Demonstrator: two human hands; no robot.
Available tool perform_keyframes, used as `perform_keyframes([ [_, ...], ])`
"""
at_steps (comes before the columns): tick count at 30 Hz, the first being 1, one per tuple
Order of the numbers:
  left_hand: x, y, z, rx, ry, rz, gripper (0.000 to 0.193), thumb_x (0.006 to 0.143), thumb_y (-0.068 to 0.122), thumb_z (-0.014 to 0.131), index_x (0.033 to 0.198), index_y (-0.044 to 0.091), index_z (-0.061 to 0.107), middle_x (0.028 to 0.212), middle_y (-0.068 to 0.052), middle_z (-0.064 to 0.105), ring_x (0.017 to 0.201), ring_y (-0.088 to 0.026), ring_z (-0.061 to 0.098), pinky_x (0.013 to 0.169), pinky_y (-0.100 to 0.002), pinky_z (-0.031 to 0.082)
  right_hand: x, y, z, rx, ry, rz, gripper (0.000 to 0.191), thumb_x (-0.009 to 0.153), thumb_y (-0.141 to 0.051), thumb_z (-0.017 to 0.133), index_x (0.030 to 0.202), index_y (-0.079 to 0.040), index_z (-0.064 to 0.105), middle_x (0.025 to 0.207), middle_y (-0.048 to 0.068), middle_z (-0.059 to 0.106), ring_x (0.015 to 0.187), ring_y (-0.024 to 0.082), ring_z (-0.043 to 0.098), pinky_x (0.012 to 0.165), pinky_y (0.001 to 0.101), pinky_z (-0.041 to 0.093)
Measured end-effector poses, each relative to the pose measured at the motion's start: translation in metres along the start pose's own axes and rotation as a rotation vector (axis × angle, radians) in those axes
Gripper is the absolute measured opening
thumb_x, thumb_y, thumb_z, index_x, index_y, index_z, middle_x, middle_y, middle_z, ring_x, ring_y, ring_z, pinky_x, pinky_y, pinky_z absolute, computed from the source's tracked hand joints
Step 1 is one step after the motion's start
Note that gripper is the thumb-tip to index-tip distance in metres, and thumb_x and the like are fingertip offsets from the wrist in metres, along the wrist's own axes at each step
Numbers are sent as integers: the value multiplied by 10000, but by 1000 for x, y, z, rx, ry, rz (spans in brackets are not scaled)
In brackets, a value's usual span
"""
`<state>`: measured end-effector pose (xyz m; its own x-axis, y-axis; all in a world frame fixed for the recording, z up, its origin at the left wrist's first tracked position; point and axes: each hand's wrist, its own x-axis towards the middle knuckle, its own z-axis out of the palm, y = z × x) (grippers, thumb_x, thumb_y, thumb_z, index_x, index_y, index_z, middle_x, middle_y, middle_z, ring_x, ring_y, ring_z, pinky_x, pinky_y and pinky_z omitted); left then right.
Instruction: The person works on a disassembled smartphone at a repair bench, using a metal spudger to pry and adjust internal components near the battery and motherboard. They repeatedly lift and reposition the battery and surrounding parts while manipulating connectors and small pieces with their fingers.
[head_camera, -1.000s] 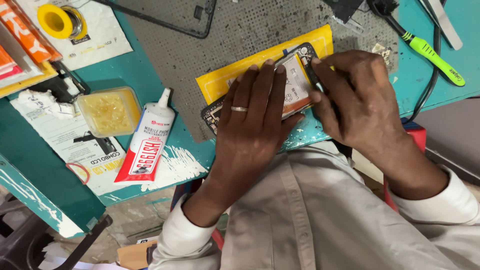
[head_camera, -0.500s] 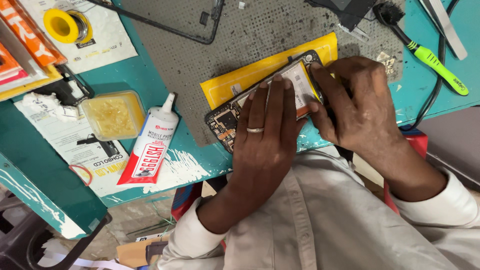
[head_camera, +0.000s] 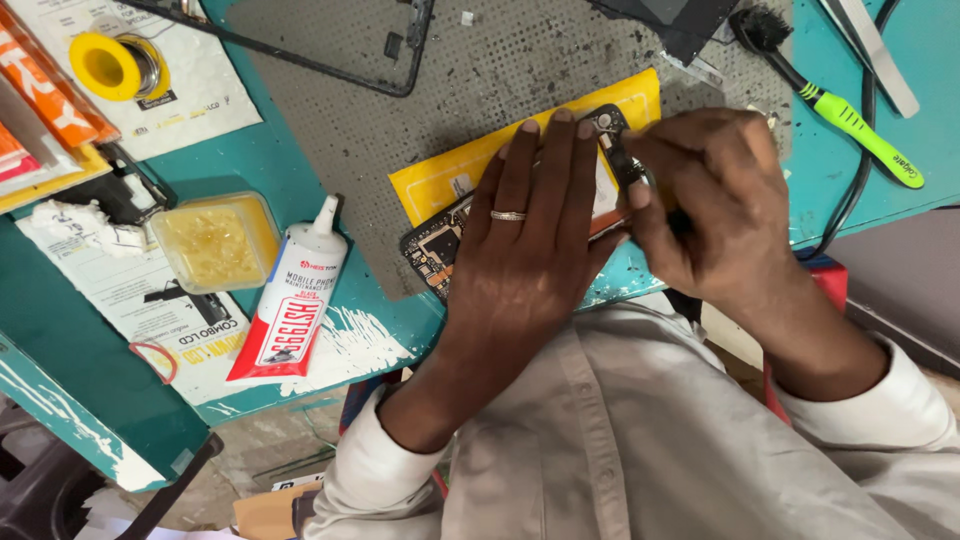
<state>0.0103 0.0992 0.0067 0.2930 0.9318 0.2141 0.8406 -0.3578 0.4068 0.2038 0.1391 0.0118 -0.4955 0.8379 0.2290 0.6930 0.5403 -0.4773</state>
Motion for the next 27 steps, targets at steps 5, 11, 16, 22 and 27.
perform_keyframes([
  [5, -2, -3, 3, -27, 21, 11, 594, 1108, 334, 691, 1500, -72, 506, 1538, -207, 507, 1429, -368, 534, 1213, -480, 491, 4, -2, 4, -129, -47, -86, 374, 902, -103, 730, 1243, 49, 701, 1122, 162, 608, 1044, 338, 568, 910, 453, 509],
  [11, -4, -3, 3, -76, 11, 1, 571, 1088, 290, 682, 1473, -96, 513, 1520, -228, 510, 1425, -383, 533, 1209, -486, 491, 2, -2, 4, -138, -87, -69, 420, 918, -164, 724, 1281, 41, 679, 1148, 175, 575, 1052, 351, 538, 926, 470, 482],
  [16, -4, -3, 4, -70, 18, -3, 579, 1095, 289, 691, 1486, -93, 501, 1534, -221, 499, 1438, -379, 527, 1219, -484, 490, 1, -1, 5, -115, -88, -66, 445, 907, -198, 728, 1277, 43, 673, 1145, 187, 576, 1053, 363, 537, 919, 487, 470],
  [22, -2, -2, 2, -38, 38, 11, 525, 1101, 303, 696, 1527, 54, 517, 1509, -194, 512, 1403, -354, 544, 1159, -449, 504, -4, 4, 6, -114, -87, -68, 414, 906, -203, 721, 1223, 59, 672, 1147, 198, 578, 1056, 371, 533, 935, 487, 474],
  [27, 2, -2, 0, 31, -1, 34, 564, 1137, 396, 664, 1525, 12, 525, 1478, -185, 539, 1353, -344, 567, 1164, -453, 520, -10, 8, 6, 2, -41, 4, 426, 957, -195, 693, 1307, 47, 685, 1231, 171, 602, 1132, 363, 552, 976, 473, 493],
])
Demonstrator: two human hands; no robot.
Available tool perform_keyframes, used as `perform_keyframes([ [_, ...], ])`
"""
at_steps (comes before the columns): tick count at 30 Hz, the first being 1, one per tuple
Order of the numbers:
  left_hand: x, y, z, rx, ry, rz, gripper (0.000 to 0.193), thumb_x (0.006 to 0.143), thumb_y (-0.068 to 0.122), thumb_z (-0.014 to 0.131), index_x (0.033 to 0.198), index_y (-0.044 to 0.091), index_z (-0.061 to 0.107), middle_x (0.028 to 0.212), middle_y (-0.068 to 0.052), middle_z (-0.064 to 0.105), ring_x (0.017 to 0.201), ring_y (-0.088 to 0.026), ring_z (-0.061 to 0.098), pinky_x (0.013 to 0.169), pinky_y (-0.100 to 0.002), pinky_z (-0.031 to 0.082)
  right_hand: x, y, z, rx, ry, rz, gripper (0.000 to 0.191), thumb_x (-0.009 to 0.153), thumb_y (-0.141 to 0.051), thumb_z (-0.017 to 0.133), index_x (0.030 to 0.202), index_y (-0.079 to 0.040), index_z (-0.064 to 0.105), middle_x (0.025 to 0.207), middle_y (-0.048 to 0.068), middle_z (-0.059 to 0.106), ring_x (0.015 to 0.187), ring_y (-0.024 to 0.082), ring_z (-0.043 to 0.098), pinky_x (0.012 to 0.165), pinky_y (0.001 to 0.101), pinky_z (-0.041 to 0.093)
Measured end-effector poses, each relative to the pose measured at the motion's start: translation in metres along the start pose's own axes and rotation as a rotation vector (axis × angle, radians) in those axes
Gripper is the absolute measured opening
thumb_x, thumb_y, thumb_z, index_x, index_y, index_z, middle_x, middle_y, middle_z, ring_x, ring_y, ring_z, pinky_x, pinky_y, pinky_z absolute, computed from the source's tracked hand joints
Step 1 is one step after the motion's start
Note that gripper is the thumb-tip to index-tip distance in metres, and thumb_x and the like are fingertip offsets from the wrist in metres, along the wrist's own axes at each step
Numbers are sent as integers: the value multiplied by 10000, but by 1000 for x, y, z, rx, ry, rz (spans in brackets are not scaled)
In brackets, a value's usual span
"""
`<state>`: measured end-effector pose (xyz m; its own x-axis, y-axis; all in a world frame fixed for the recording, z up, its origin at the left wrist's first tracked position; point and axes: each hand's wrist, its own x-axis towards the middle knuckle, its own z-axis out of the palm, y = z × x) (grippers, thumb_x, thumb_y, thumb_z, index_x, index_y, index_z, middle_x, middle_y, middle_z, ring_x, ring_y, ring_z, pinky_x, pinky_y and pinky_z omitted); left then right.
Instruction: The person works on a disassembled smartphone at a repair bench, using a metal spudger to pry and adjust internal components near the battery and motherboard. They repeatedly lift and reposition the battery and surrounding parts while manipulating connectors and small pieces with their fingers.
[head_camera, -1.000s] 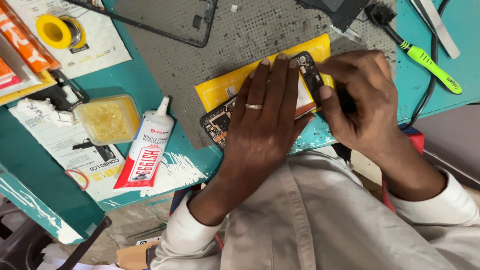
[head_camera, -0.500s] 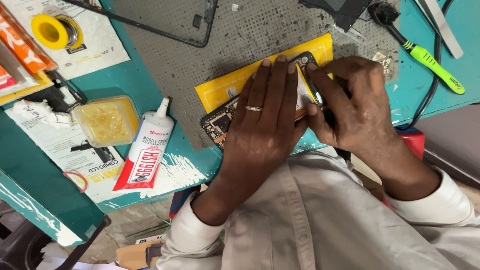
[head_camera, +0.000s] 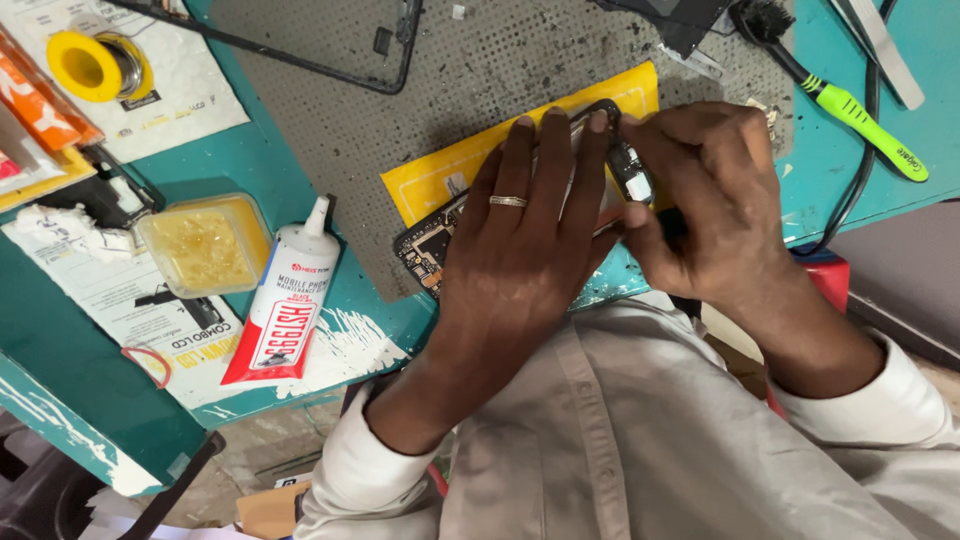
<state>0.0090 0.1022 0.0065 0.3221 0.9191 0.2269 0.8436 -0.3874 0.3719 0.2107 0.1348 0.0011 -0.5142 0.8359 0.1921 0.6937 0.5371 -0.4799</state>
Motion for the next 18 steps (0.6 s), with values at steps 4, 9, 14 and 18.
perform_keyframes([
  [4, 2, 0, -1, 18, -1, -4, 567, 1130, 412, 650, 1520, 13, 544, 1448, -166, 553, 1324, -328, 578, 1137, -435, 530, 1, -2, -4, -13, -7, -23, 405, 938, -190, 686, 1246, 74, 682, 1214, 188, 614, 1120, 380, 583, 997, 491, 527],
  [9, 4, -2, 2, 39, 17, 4, 471, 1139, 308, 623, 1502, 17, 553, 1467, -161, 557, 1345, -315, 580, 1140, -421, 536, 6, -7, -4, -150, -50, -93, 437, 911, -209, 695, 1248, 69, 679, 1162, 212, 598, 1055, 376, 577, 942, 472, 505],
  [14, 2, -3, 2, 31, -2, -4, 470, 1111, 266, 624, 1508, 22, 565, 1449, -167, 573, 1340, -303, 588, 1130, -420, 540, 6, -9, -4, -181, -81, -84, 475, 934, -236, 710, 1303, 57, 655, 1173, 220, 577, 1075, 377, 571, 961, 472, 494],
  [18, 3, -3, 1, 29, 1, -1, 479, 1105, 257, 639, 1515, 25, 556, 1459, -165, 570, 1349, -299, 586, 1139, -417, 536, 6, -11, -3, -159, -85, -49, 486, 965, -242, 723, 1359, 36, 659, 1236, 211, 574, 1114, 366, 553, 975, 477, 482],
])
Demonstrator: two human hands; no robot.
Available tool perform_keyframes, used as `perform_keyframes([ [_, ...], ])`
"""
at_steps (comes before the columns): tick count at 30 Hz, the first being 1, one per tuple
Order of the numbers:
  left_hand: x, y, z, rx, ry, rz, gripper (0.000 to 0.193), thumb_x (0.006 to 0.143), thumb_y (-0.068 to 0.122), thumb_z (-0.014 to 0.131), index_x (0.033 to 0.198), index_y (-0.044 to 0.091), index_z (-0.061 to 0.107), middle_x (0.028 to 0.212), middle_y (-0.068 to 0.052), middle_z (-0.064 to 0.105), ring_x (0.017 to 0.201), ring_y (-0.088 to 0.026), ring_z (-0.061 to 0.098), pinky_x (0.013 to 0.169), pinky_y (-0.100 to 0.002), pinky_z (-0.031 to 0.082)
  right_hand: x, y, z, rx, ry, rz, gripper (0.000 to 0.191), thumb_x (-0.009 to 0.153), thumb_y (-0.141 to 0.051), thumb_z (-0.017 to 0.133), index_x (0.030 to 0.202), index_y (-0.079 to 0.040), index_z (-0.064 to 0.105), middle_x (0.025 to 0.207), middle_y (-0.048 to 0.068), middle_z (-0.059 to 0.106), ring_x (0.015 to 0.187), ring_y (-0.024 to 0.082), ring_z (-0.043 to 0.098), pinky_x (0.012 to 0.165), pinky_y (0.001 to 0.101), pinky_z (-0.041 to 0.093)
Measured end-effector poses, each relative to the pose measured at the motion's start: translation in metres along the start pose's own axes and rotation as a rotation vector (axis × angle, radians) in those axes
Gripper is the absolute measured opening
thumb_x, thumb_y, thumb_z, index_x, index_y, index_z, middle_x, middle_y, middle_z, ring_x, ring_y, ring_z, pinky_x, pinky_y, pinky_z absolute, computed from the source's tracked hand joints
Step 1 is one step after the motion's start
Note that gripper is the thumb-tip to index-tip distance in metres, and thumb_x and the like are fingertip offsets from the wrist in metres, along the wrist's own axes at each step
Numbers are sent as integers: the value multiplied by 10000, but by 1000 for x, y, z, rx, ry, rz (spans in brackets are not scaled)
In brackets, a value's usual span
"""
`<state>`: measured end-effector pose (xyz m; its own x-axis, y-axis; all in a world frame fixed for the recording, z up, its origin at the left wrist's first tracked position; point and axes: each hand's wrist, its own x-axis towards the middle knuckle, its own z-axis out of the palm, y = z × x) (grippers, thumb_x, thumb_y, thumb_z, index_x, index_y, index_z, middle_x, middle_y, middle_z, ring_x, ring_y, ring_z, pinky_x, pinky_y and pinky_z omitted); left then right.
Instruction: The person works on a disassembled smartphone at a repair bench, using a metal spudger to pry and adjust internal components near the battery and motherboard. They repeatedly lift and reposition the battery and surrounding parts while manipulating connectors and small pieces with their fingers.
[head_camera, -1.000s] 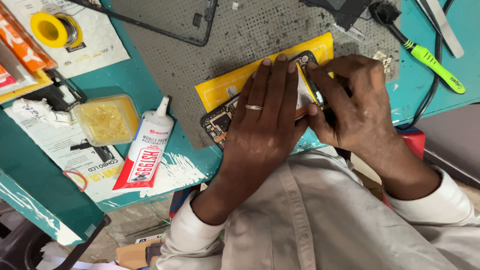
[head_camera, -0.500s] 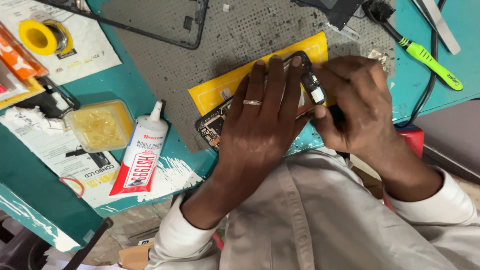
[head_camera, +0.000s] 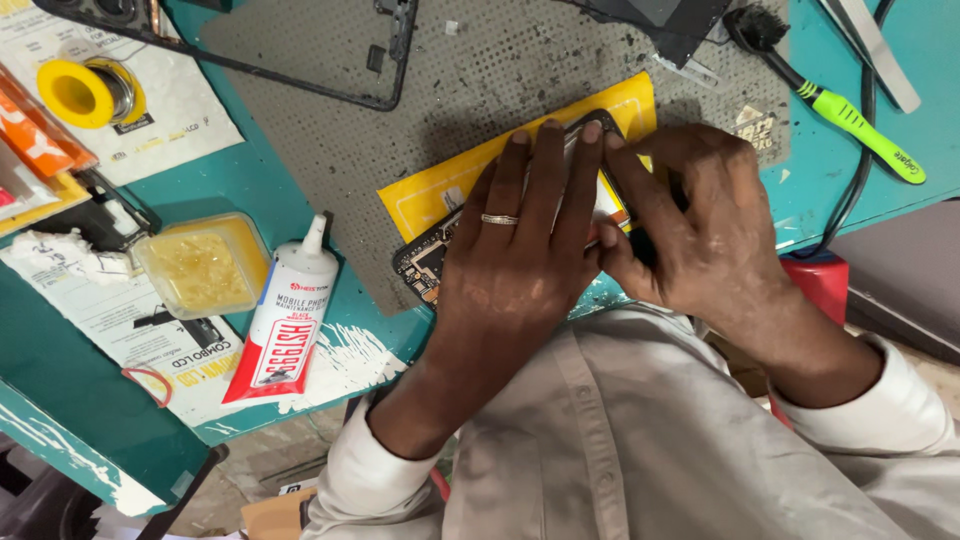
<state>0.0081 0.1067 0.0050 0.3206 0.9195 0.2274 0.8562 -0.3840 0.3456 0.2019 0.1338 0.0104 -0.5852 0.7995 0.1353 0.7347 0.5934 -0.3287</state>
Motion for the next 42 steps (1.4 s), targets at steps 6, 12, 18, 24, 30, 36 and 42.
perform_keyframes([
  [6, 2, -1, -6, -96, -54, 2, 628, 1059, 393, 684, 1515, -6, 521, 1458, -195, 549, 1327, -357, 569, 1132, -452, 512, -3, 4, -11, 192, 171, 144, 271, 971, -44, 741, 1216, 51, 672, 1157, 187, 646, 1045, 332, 608, 902, 426, 503],
  [12, 3, 1, -7, -84, -34, 24, 642, 1053, 389, 685, 1512, -18, 496, 1473, -213, 523, 1321, -390, 563, 1131, -479, 507, -15, 46, -37, -20, 250, 205, 139, 1012, 113, 712, 1097, 17, 658, 1142, 142, 728, 1042, 300, 661, 929, 391, 487],
  [18, 0, 3, -6, -76, -12, 25, 654, 1045, 394, 671, 1522, -14, 484, 1466, -206, 520, 1321, -382, 556, 1101, -480, 497, -14, 86, -41, -220, 205, 150, 241, 906, 112, 682, 1115, -6, 656, 1094, 134, 696, 998, 308, 621, 901, 368, 485],
  [24, -3, 3, 0, -95, 18, 19, 667, 1031, 397, 661, 1522, -12, 471, 1480, -210, 512, 1346, -382, 540, 1131, -483, 465, -22, 87, -61, -130, 330, 159, 280, 1001, 164, 622, 1224, -4, 640, 1226, 144, 640, 1065, 281, 633, 926, 341, 501],
  [30, -3, 3, 5, -66, 34, 27, 692, 1009, 419, 665, 1519, -5, 469, 1474, -209, 504, 1328, -395, 532, 1130, -482, 455, -42, 85, -64, 323, 571, 327, 258, 1104, 86, 657, 1334, -19, 604, 1186, 120, 631, 1033, 233, 631, 935, 320, 520],
  [36, -1, 4, -4, -21, -58, 41, 744, 1004, 466, 647, 1537, -9, 435, 1474, -213, 482, 1356, -375, 505, 1126, -477, 458, -49, 99, -41, 1112, 813, 402, 269, 1208, 8, 691, 1444, -34, 568, 1147, 96, 622, 1000, 184, 629, 945, 299, 538],
  [42, 7, 6, -19, -114, 18, 48, 741, 983, 492, 673, 1508, 18, 453, 1453, -193, 485, 1350, -376, 497, 1139, -511, 444, -46, 75, -19, 1551, 796, 377, 117, 1174, -128, 697, 1241, -42, 654, 925, 73, 624, 824, 159, 615, 733, 296, 526],
])
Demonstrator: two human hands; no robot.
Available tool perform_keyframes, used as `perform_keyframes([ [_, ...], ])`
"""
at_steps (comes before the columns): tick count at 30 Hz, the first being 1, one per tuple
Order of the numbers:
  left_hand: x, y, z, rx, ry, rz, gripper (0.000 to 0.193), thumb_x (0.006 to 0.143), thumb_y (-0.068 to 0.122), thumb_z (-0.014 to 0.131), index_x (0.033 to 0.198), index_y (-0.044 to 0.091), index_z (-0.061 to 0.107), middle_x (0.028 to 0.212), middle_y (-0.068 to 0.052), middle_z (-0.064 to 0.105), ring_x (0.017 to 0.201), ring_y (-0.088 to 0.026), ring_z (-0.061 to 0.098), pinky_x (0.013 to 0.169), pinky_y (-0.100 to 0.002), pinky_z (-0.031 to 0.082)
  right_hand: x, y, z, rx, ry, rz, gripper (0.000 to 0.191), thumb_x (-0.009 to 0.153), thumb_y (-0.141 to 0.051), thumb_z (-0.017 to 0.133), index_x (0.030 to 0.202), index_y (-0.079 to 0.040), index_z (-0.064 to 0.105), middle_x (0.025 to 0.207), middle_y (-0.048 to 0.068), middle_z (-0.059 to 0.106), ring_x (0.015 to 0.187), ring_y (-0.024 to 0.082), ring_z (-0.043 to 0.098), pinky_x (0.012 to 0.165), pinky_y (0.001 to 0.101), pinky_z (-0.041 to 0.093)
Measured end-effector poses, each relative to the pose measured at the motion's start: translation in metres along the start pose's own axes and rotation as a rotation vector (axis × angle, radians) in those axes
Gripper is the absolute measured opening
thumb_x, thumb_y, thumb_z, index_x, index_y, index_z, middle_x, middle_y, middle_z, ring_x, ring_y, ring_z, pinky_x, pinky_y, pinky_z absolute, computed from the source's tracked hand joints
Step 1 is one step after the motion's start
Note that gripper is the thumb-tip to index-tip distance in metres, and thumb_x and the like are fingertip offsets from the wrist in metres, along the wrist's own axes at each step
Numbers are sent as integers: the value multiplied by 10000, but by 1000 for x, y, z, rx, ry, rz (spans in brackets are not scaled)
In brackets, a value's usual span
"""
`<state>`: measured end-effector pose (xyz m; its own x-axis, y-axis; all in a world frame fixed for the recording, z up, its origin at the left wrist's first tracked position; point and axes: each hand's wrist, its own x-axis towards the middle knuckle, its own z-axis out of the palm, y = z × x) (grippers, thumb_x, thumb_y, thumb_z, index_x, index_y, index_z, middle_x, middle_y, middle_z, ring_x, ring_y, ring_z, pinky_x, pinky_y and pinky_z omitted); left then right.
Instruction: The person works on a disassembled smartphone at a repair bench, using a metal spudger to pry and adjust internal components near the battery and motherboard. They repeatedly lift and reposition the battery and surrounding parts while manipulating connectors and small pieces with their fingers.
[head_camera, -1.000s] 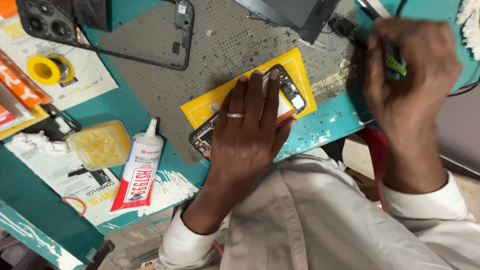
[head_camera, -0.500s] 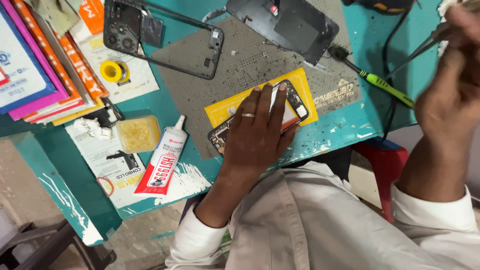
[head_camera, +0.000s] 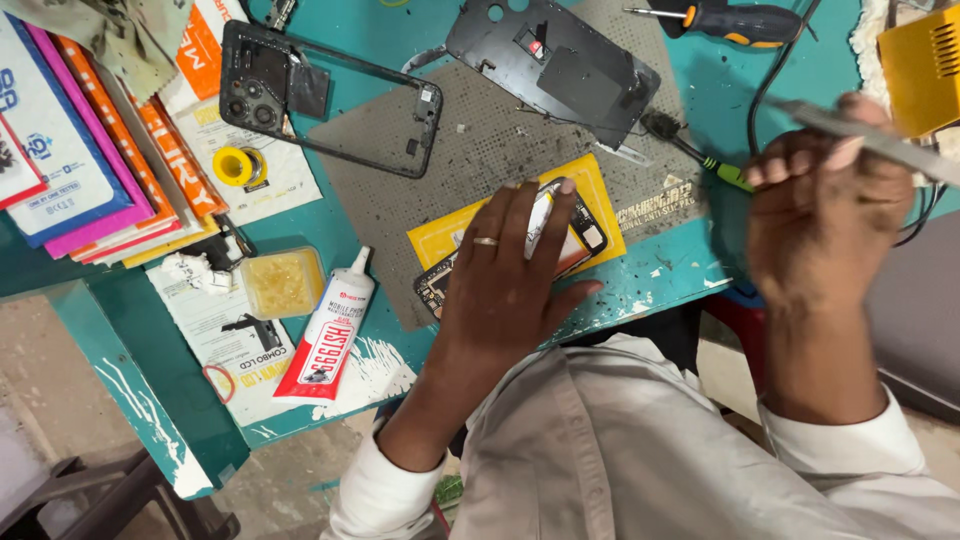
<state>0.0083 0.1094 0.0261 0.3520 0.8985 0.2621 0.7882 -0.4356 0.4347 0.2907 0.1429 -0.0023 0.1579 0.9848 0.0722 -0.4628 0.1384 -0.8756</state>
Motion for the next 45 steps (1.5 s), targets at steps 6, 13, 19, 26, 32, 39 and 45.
perform_keyframes([
  [6, 8, 15, -2, -604, 191, -199, 432, 964, 204, 827, 1337, 96, 637, 1260, -70, 691, 1137, -241, 679, 979, -350, 552, -22, 17, 25, 103, 33, 186, 190, 1159, -145, 669, 1238, 27, 683, 1061, 119, 671, 945, 183, 678, 843, 320, 606],
  [13, 15, 22, 5, -983, 100, -422, 212, 918, 140, 834, 1092, 41, 765, 948, -51, 768, 880, -102, 727, 798, -254, 579, -36, 23, 43, 76, -79, 285, 194, 1164, -116, 608, 1261, 34, 682, 1079, 156, 727, 952, 221, 742, 875, 331, 637],
  [19, 12, 18, 3, -1067, 86, -527, 99, 968, 124, 793, 1012, 38, 772, 870, -25, 781, 784, -64, 700, 738, -221, 574, -30, 16, 58, 147, -141, 242, 118, 1100, -28, 651, 1213, 7, 647, 947, 88, 719, 866, 185, 735, 889, 377, 665],
  [26, 6, -15, -18, -332, 102, -150, 195, 952, 153, 820, 1091, 34, 750, 1081, -94, 737, 1032, -257, 682, 897, -388, 555, -22, 8, 72, -377, -85, 137, 236, 1033, 0, 513, 1170, -59, 330, 999, 142, 741, 924, 232, 780, 829, 328, 681],
  [32, 1, -29, -10, -149, -4, 123, 525, 1006, 277, 804, 1349, -58, 591, 1398, -188, 567, 1315, -357, 560, 1089, -474, 515, -46, 31, 72, -746, -149, -97, 380, 1039, 135, 613, 1225, 3, 310, 1079, 210, 636, 931, 277, 738, 741, 282, 619],
  [39, -3, -28, -4, 150, -112, 165, 519, 1106, 382, 632, 1425, -25, 584, 1438, -155, 577, 1289, -306, 584, 1108, -440, 514, -49, 57, 69, -820, -278, -316, 363, 1047, 164, 598, 1198, 25, 299, 1102, 214, 589, 1009, 301, 748, 836, 309, 640],
  [45, -1, -29, -2, 172, -135, 165, 509, 1107, 404, 606, 1438, 17, 590, 1439, -152, 575, 1285, -304, 575, 1090, -413, 519, -46, 58, 70, -853, -341, -314, 349, 1081, 157, 584, 1224, 24, 296, 1134, 247, 655, 1040, 293, 757, 859, 301, 643],
])
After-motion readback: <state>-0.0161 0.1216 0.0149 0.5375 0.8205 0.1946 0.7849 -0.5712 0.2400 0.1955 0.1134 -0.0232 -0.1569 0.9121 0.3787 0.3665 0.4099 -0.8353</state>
